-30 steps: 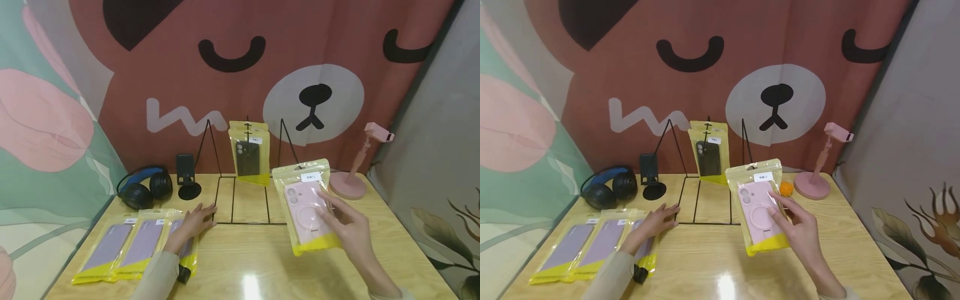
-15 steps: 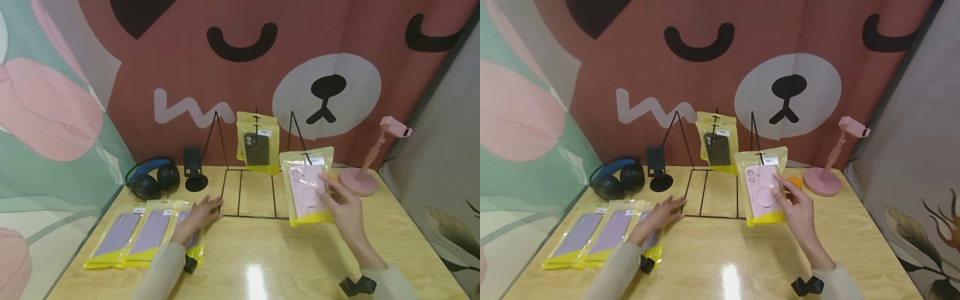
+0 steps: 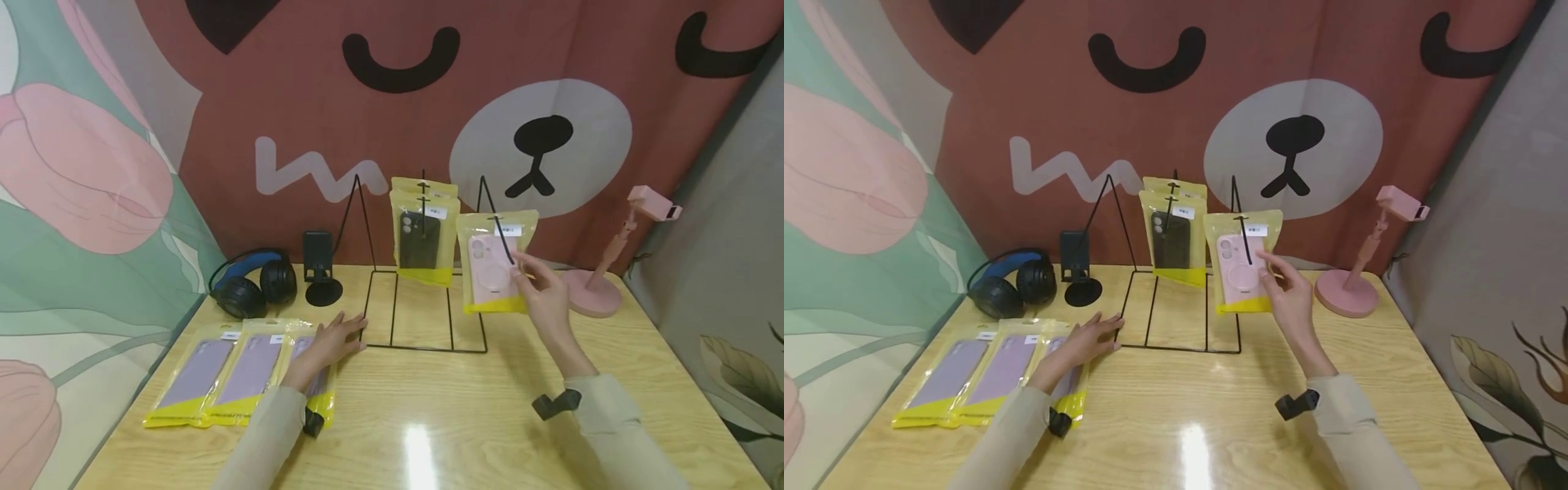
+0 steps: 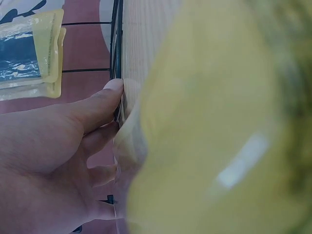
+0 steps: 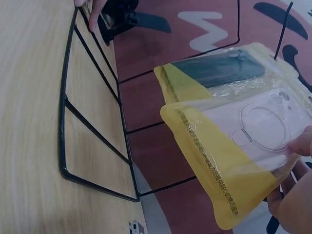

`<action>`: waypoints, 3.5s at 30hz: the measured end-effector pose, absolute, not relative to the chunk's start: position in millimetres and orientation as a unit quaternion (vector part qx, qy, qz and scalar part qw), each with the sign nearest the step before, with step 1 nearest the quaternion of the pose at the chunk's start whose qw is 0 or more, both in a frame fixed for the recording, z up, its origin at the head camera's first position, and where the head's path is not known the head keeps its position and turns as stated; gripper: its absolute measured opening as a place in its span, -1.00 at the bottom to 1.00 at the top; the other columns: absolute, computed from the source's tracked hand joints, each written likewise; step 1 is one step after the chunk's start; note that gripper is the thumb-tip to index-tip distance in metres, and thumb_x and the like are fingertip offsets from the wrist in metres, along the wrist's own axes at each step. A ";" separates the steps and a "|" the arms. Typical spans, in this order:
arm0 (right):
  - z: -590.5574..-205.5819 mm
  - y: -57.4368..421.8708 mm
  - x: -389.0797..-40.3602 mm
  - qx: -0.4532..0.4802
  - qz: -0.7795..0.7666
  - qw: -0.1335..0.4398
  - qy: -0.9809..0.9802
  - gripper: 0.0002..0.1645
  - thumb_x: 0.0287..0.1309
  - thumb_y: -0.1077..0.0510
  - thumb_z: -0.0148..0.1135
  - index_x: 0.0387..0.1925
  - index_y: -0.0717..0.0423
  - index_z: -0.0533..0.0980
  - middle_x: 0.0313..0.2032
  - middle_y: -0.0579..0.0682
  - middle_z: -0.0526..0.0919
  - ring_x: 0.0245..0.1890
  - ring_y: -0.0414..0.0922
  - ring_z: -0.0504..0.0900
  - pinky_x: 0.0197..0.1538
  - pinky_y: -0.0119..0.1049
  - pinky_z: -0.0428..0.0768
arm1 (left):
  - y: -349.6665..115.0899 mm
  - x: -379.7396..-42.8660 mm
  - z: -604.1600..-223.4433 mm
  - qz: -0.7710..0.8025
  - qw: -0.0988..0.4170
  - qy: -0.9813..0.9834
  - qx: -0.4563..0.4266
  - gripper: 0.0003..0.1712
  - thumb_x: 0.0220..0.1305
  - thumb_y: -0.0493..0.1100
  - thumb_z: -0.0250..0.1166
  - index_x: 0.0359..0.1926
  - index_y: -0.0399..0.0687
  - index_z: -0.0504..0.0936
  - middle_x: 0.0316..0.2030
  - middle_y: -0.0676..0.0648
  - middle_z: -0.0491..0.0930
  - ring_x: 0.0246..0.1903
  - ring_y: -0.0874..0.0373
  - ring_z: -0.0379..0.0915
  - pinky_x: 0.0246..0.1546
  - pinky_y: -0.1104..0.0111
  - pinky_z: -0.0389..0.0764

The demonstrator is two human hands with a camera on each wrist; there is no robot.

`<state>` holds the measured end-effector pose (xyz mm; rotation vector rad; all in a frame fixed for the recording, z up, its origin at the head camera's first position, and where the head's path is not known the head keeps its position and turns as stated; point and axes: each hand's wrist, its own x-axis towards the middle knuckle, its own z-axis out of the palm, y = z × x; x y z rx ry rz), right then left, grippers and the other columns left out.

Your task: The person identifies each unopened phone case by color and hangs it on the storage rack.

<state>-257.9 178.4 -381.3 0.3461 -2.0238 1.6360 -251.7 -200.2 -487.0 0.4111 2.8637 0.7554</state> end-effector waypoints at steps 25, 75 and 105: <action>-429.3 195.3 -285.0 0.047 0.565 0.286 -0.772 -0.67 0.22 0.43 0.02 -0.05 0.31 0.61 0.02 0.15 0.54 -0.02 -0.31 0.44 -0.01 -0.46 0.45 | -199.4 -254.4 -485.6 0.241 0.082 0.957 0.141 -0.30 0.29 0.04 0.26 0.40 0.01 0.32 0.43 -0.02 0.14 0.44 -0.26 -0.21 0.20 -0.43 -0.22; -491.8 197.6 -275.5 0.262 0.248 -0.029 -0.932 -0.21 0.13 -0.12 0.33 0.28 0.22 0.40 0.35 0.22 0.30 0.33 0.35 0.17 0.14 0.48 0.15 | -201.3 -249.4 -475.3 0.204 0.049 0.965 0.158 -0.35 0.20 -0.02 0.36 0.30 -0.08 0.46 0.36 -0.10 0.30 0.41 -0.37 -0.18 0.22 -0.39 -0.10; -488.9 197.6 -275.5 0.245 0.237 -0.053 -0.939 -0.18 0.12 -0.15 0.32 0.31 0.19 0.36 0.38 0.17 0.26 0.37 0.31 0.13 0.18 0.46 0.11 | -414.7 -154.1 -454.1 0.130 -0.025 0.991 -0.012 -0.25 0.17 -0.17 0.34 0.16 -0.68 0.25 0.13 -0.75 0.12 0.07 -0.67 0.11 0.02 -0.38 0.22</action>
